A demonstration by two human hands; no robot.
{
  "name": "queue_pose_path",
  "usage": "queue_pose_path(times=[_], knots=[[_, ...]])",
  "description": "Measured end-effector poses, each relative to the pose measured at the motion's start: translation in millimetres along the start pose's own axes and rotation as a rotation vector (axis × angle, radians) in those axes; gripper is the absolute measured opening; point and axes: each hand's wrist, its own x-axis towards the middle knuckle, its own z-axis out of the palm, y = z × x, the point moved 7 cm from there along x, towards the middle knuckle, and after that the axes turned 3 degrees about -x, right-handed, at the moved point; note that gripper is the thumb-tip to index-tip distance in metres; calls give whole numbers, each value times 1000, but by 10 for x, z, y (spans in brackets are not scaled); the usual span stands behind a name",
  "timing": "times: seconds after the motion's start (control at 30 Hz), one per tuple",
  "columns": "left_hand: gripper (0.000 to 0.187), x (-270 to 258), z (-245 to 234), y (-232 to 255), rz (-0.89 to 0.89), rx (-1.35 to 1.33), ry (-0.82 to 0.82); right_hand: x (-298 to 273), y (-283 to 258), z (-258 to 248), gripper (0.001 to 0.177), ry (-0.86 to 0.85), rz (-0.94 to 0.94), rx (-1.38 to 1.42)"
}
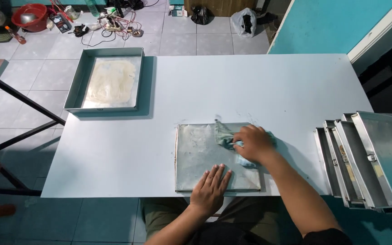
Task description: The person wipes the interior and exterior surfaces of a rectangular metal tray using a cloth. They flip the tray over to clean the bottom and edges, then lift it to inspect the cleaned surface.
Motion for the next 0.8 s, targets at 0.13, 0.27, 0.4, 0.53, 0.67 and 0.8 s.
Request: queue_pose_path(times=[0.13, 0.27, 0.4, 0.53, 0.67, 0.8], knots=[[53, 27, -41, 5, 24, -1, -1, -154, -3, 1, 13, 104, 34, 37], [55, 49, -28, 0, 20, -25, -35, -237, -50, 3, 10, 313, 52, -3], [56, 99, -97, 22, 25, -27, -29, -297, -37, 19, 8, 389, 45, 11], [63, 119, -107, 23, 16, -17, -92, -303, -33, 31, 13, 422, 31, 1], [76, 176, -244, 17, 20, -125, -79, -311, -50, -29, 29, 329, 87, 13], [60, 82, -403, -41, -32, -410, 77, -321, -42, -62, 80, 285, 109, -5]])
